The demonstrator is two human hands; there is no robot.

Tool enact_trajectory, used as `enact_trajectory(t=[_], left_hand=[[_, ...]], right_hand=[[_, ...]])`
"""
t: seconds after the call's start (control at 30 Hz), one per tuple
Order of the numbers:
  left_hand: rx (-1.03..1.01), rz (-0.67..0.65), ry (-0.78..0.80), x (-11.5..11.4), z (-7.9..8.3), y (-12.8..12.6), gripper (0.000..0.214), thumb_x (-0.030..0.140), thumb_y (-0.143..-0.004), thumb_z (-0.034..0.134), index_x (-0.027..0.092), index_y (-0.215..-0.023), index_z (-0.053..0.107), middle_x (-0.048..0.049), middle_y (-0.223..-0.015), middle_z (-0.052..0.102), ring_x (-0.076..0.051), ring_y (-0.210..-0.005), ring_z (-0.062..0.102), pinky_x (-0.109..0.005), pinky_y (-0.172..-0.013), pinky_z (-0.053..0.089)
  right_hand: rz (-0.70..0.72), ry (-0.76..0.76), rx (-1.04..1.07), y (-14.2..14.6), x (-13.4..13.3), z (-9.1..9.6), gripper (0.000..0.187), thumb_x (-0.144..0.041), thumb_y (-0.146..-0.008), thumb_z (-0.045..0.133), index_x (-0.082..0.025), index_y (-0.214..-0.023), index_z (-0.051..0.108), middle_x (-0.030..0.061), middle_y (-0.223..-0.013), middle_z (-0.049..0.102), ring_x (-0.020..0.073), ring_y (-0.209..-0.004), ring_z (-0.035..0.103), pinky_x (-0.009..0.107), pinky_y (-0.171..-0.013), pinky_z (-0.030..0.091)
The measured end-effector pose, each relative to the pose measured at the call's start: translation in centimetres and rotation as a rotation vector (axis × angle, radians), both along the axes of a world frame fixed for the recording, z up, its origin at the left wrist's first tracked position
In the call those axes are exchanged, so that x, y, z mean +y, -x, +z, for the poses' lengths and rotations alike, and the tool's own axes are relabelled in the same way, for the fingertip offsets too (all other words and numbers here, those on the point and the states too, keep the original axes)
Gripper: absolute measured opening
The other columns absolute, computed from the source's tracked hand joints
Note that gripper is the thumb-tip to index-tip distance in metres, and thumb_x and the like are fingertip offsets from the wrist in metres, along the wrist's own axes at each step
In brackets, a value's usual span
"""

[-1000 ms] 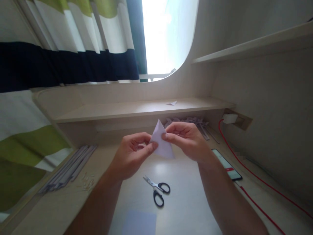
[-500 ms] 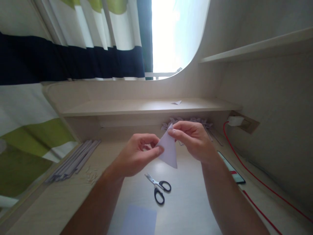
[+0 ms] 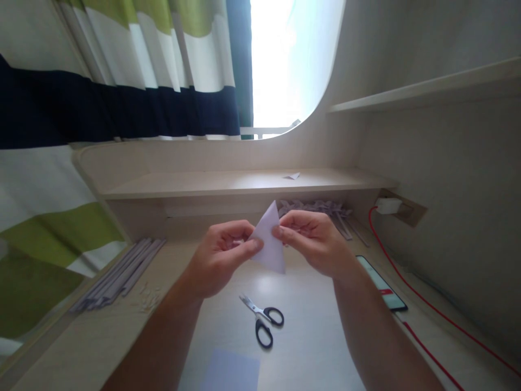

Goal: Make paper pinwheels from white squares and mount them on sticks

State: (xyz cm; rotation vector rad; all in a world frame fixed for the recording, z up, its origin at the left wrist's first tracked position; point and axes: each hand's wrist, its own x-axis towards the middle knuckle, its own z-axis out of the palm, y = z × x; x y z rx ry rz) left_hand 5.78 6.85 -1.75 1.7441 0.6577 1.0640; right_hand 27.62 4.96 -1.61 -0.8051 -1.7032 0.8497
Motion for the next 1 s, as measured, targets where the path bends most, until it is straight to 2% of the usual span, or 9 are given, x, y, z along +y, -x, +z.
enact_trajectory(t=[0.1, 0.27, 0.43, 0.63, 1.0], left_hand=[[-0.022, 0.015, -0.007, 0.0, 0.0, 0.1, 0.018, 0.032, -0.087, 0.078, 0.015, -0.081, 0.078, -0.0038, -0.074, 0.068, -0.015, -0.069, 0.058, -0.025, -0.063, 0.043], [-0.101, 0.083, -0.020, 0.3, -0.2, 0.2, 0.013, 0.029, -0.085, 0.080, 0.017, -0.084, 0.081, -0.0039, -0.077, 0.073, -0.015, -0.071, 0.061, -0.024, -0.066, 0.045], [-0.161, 0.116, -0.012, 0.5, -0.1, 0.1, 0.012, 0.029, -0.083, 0.082, 0.017, -0.081, 0.081, -0.0038, -0.075, 0.074, -0.015, -0.068, 0.061, -0.024, -0.064, 0.046], [-0.252, 0.163, -0.023, 0.6, -0.1, 0.2, 0.008, 0.026, -0.081, 0.084, 0.019, -0.080, 0.081, -0.0021, -0.073, 0.073, -0.013, -0.067, 0.061, -0.023, -0.063, 0.048], [-0.364, 0.267, -0.071, 1.1, 0.1, 0.8, 0.005, 0.025, -0.079, 0.087, 0.023, -0.080, 0.082, -0.0001, -0.072, 0.075, -0.013, -0.063, 0.062, -0.023, -0.060, 0.050]], right_hand=[[0.009, 0.008, 0.011, 0.0, -0.1, 0.0, 0.023, -0.038, -0.093, 0.077, -0.015, -0.090, 0.078, 0.0037, -0.080, 0.072, 0.0137, -0.071, 0.063, 0.025, -0.064, 0.050], [0.102, 0.112, -0.065, -0.1, 0.0, 0.0, 0.024, -0.037, -0.092, 0.078, -0.014, -0.092, 0.079, 0.0051, -0.082, 0.075, 0.0139, -0.071, 0.065, 0.024, -0.061, 0.048], [0.072, 0.100, -0.065, -0.1, 0.1, 0.0, 0.028, -0.040, -0.093, 0.077, -0.013, -0.088, 0.079, 0.0051, -0.078, 0.075, 0.0138, -0.069, 0.064, 0.024, -0.059, 0.046], [0.134, 0.093, -0.062, -0.1, 0.1, -0.4, 0.024, -0.039, -0.093, 0.077, -0.015, -0.093, 0.081, 0.0072, -0.084, 0.080, 0.0168, -0.075, 0.074, 0.026, -0.066, 0.056], [0.125, 0.060, 0.002, 0.3, -0.1, -0.5, 0.018, -0.033, -0.094, 0.078, -0.016, -0.092, 0.082, 0.0060, -0.083, 0.082, 0.0164, -0.076, 0.077, 0.027, -0.073, 0.062]])
